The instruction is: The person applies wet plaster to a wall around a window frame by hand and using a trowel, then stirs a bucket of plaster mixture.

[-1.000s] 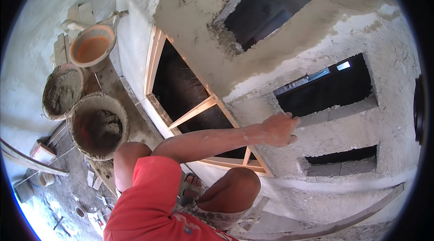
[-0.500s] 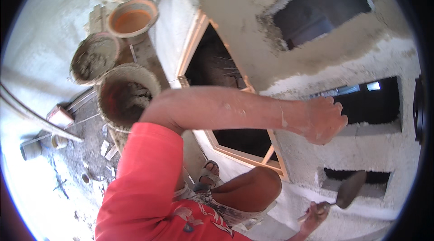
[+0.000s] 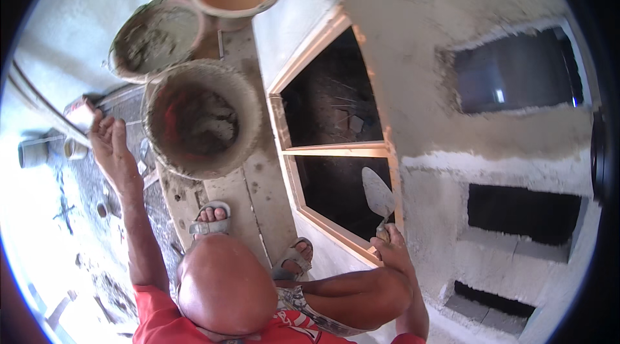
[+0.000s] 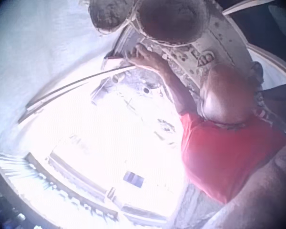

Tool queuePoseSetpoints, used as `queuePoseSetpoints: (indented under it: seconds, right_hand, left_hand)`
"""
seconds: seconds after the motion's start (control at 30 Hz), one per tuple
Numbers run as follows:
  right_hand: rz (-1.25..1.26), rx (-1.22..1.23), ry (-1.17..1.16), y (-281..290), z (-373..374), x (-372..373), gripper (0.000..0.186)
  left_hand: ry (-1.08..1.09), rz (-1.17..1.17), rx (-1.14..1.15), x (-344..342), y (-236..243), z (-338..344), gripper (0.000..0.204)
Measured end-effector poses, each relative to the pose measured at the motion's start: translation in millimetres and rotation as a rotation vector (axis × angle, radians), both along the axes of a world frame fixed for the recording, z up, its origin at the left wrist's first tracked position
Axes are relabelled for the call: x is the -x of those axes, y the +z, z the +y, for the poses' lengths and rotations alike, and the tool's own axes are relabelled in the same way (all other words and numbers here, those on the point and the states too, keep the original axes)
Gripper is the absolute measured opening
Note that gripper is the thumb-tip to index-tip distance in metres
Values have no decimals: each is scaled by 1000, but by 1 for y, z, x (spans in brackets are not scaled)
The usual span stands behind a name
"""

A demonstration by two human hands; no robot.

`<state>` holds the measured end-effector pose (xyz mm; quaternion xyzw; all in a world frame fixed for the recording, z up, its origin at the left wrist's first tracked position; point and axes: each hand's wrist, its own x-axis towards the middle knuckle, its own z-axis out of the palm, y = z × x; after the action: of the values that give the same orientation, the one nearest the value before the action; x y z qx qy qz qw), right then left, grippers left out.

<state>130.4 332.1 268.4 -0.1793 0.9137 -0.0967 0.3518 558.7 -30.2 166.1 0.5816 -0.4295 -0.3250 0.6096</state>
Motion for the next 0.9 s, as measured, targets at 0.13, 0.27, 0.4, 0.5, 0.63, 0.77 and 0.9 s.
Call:
queuePoseSetpoints:
  seconds: [0.13,0.27,0.4,0.5,0.63,0.77,0.9]
  right_hand:
    - [-9,47,332,-31,-20,26,46]
    - [52,102,679,-17,-90,12,41]
    - [46,128,785,-17,-129,4,39]
    - [28,177,803,-14,-144,-6,38]
    - [139,226,914,0,-179,-7,38]
    - [217,373,912,21,-254,-12,39]
    - [248,362,1040,52,-341,-57,36]
  left_hand:
    - [3,-64,-310,9,-34,21,54]
    - [-11,33,-308,-4,-33,-1,61]
    - [-48,-100,-221,-21,-12,-46,64]
    - [-76,-111,-183,-20,-1,-77,65]
    - [-58,-59,-157,-21,-26,-96,63]
    - [-48,-11,-377,-8,-65,-88,61]
    - [-8,-16,-523,-5,-102,-54,62]
